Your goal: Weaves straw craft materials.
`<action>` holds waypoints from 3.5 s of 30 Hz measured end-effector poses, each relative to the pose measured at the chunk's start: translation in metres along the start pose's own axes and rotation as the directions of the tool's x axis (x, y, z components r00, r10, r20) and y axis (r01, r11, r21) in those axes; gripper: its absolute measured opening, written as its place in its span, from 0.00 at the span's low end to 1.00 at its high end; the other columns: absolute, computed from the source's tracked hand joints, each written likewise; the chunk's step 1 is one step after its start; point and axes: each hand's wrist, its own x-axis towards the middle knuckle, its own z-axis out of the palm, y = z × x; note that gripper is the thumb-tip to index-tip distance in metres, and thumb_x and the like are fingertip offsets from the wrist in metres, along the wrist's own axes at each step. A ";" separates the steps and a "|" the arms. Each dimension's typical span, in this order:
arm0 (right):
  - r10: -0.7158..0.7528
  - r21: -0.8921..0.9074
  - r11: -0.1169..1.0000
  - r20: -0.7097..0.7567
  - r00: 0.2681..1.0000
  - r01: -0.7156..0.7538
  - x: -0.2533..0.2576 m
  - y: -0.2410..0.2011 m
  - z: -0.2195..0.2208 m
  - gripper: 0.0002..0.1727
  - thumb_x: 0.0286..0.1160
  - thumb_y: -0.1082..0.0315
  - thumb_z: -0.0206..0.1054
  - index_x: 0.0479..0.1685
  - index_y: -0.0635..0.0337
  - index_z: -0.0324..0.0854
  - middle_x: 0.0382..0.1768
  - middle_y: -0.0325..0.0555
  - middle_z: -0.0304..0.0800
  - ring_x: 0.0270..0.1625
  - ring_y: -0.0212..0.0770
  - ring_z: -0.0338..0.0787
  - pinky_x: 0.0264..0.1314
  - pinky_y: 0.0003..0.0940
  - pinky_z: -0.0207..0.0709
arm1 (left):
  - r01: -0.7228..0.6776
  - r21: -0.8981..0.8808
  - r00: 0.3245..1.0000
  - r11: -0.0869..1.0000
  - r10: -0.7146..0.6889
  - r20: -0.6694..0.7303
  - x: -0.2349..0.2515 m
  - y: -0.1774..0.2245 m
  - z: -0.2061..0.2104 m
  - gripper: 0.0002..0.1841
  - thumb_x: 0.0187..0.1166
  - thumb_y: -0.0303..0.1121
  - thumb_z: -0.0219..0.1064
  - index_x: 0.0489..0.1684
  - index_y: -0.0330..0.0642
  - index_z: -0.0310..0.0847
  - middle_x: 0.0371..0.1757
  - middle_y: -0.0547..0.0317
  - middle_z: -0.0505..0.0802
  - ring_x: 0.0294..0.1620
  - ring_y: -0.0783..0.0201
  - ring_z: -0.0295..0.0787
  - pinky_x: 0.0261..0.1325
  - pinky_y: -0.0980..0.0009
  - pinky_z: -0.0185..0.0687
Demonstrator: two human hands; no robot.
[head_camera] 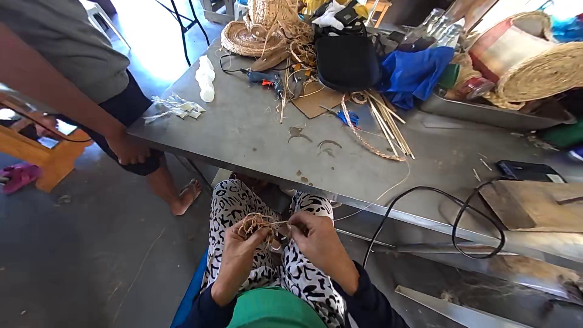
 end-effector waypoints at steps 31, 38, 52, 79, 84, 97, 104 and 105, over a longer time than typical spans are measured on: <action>0.182 0.658 0.752 -0.144 0.973 -0.043 0.005 -0.006 0.042 0.14 0.62 0.85 0.71 0.48 0.69 0.83 0.34 0.37 0.94 0.35 0.26 0.92 0.41 0.22 0.88 | -0.211 0.321 0.978 0.923 0.202 0.061 -0.001 -0.012 -0.005 0.08 0.67 0.19 0.70 0.40 0.37 0.90 0.37 0.70 0.96 0.39 0.80 0.93 0.47 0.79 0.90; 0.136 0.682 0.731 -0.149 0.979 0.002 0.003 -0.003 0.047 0.24 0.66 0.85 0.67 0.63 0.71 0.69 0.37 0.37 0.91 0.40 0.27 0.92 0.45 0.24 0.87 | -0.161 0.346 0.984 0.925 0.176 -0.012 -0.002 -0.009 0.001 0.08 0.66 0.18 0.69 0.40 0.35 0.89 0.35 0.69 0.96 0.37 0.80 0.92 0.44 0.80 0.90; -0.004 0.747 0.664 -0.060 0.998 0.047 0.010 0.002 0.044 0.36 0.58 0.83 0.75 0.72 0.74 0.66 0.35 0.33 0.84 0.37 0.26 0.87 0.46 0.23 0.85 | -0.189 0.273 0.981 0.943 0.191 0.017 0.000 -0.013 0.003 0.09 0.66 0.17 0.69 0.39 0.36 0.90 0.35 0.68 0.96 0.36 0.79 0.92 0.44 0.79 0.90; -0.026 0.280 0.957 -0.155 0.988 0.070 0.014 0.011 0.036 0.04 0.67 0.76 0.71 0.35 0.67 0.91 0.36 0.47 0.93 0.42 0.30 0.91 0.50 0.20 0.83 | -0.301 0.547 0.941 0.781 0.337 0.036 0.004 -0.023 0.002 0.06 0.67 0.22 0.72 0.37 0.29 0.90 0.33 0.63 0.95 0.35 0.85 0.90 0.44 0.86 0.86; -0.003 0.280 0.958 -0.184 0.983 0.056 0.012 0.009 0.040 0.04 0.67 0.77 0.71 0.35 0.67 0.91 0.37 0.48 0.91 0.41 0.28 0.90 0.48 0.18 0.83 | -0.265 0.551 0.953 0.791 0.303 0.022 0.004 -0.021 0.003 0.05 0.67 0.21 0.72 0.37 0.29 0.90 0.33 0.63 0.95 0.35 0.85 0.90 0.43 0.86 0.86; 0.271 0.693 0.703 -0.055 0.961 -0.159 0.014 0.000 0.040 0.16 0.66 0.84 0.69 0.52 0.67 0.73 0.34 0.36 0.90 0.36 0.26 0.90 0.41 0.22 0.85 | -0.186 0.507 0.976 0.842 0.219 -0.005 0.005 -0.022 0.003 0.06 0.67 0.21 0.72 0.39 0.31 0.90 0.34 0.65 0.95 0.35 0.84 0.90 0.43 0.84 0.87; 0.074 0.762 0.622 0.170 0.983 -0.179 0.018 0.012 0.039 0.25 0.63 0.81 0.72 0.62 0.67 0.70 0.32 0.29 0.80 0.33 0.22 0.83 0.40 0.20 0.81 | -0.148 0.418 0.987 0.896 0.158 0.010 0.006 -0.022 0.002 0.07 0.65 0.19 0.70 0.37 0.34 0.89 0.33 0.69 0.95 0.35 0.83 0.90 0.41 0.83 0.88; 0.072 0.762 0.627 0.154 0.985 -0.165 0.018 0.012 0.039 0.27 0.60 0.83 0.73 0.61 0.67 0.70 0.31 0.29 0.80 0.32 0.23 0.83 0.39 0.20 0.81 | -0.156 0.415 0.986 0.896 0.167 0.011 0.006 -0.022 0.002 0.06 0.64 0.19 0.70 0.36 0.34 0.89 0.33 0.69 0.95 0.35 0.83 0.90 0.41 0.83 0.88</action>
